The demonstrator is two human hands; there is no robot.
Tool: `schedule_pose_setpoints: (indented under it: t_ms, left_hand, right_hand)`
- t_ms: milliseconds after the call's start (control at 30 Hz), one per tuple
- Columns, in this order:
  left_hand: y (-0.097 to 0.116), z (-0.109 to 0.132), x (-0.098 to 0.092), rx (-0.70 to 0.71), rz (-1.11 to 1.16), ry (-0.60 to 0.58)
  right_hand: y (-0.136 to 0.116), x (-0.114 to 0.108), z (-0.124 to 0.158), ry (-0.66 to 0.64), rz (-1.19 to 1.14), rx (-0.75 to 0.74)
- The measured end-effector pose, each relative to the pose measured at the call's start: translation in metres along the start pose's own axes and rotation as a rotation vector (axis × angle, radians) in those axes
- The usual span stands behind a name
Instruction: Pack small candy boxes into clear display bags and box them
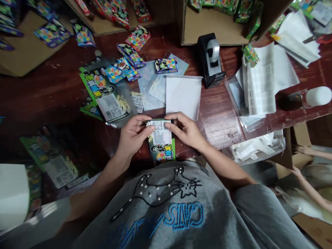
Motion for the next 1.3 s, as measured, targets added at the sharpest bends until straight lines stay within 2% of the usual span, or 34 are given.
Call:
schedule_pose_setpoints:
  t_ms: [133,233,333,467,567,733,867,967,1067,1200,1300]
  left_hand:
    - [0.011,-0.005,0.001,0.092,-0.073,-0.026]
    - [0.013,-0.005,0.001,0.078,-0.063,0.047]
    - [0.017,-0.004,-0.001,0.057,-0.010,0.130]
    - [0.028,-0.008,0.001,0.017,-0.063,0.018]
    - [0.034,-0.016,0.002,-0.011,-0.089,-0.060]
    - [0.030,-0.026,0.003,-0.112,-0.082,-0.085]
    - [0.027,-0.020,-0.007,-0.117,-0.129,-0.088]
    - [0.026,-0.015,-0.015,-0.100,-0.137,-0.160]
    - [0.023,-0.016,-0.019,-0.069,-0.124,-0.192]
    - [0.009,-0.016,-0.010,-0.081,-0.274,-0.174]
    - [-0.006,-0.016,-0.002,-0.038,-0.434,-0.077]
  right_hand:
    - [-0.007,-0.003,0.000,0.011,0.040,-0.067]
    - [-0.009,-0.003,0.004,0.041,0.031,-0.144]
    - [-0.008,-0.001,0.007,0.069,0.017,-0.127]
    - [-0.011,-0.001,0.005,-0.006,-0.061,-0.020]
    - [-0.016,-0.005,-0.002,-0.058,-0.123,0.114]
    - [-0.012,-0.001,-0.015,-0.097,-0.316,0.359]
    - [-0.005,0.008,-0.014,-0.130,-0.453,0.446]
    - [-0.006,0.008,-0.008,-0.129,-0.385,0.389]
    - [-0.010,0.005,-0.004,-0.140,-0.276,0.255]
    - [-0.008,0.007,-0.009,-0.056,-0.004,0.018]
    - [-0.004,0.014,-0.019,0.044,0.215,-0.126]
Point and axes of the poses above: each hand's wrist, its own z-axis away from the middle knuckle, its own x-axis out of the palm, y = z × x, the point moved 5 cm from there along -z, towards the middle knuckle, and after that the axes turned 15 degrees about x, right-handed, at the moved point
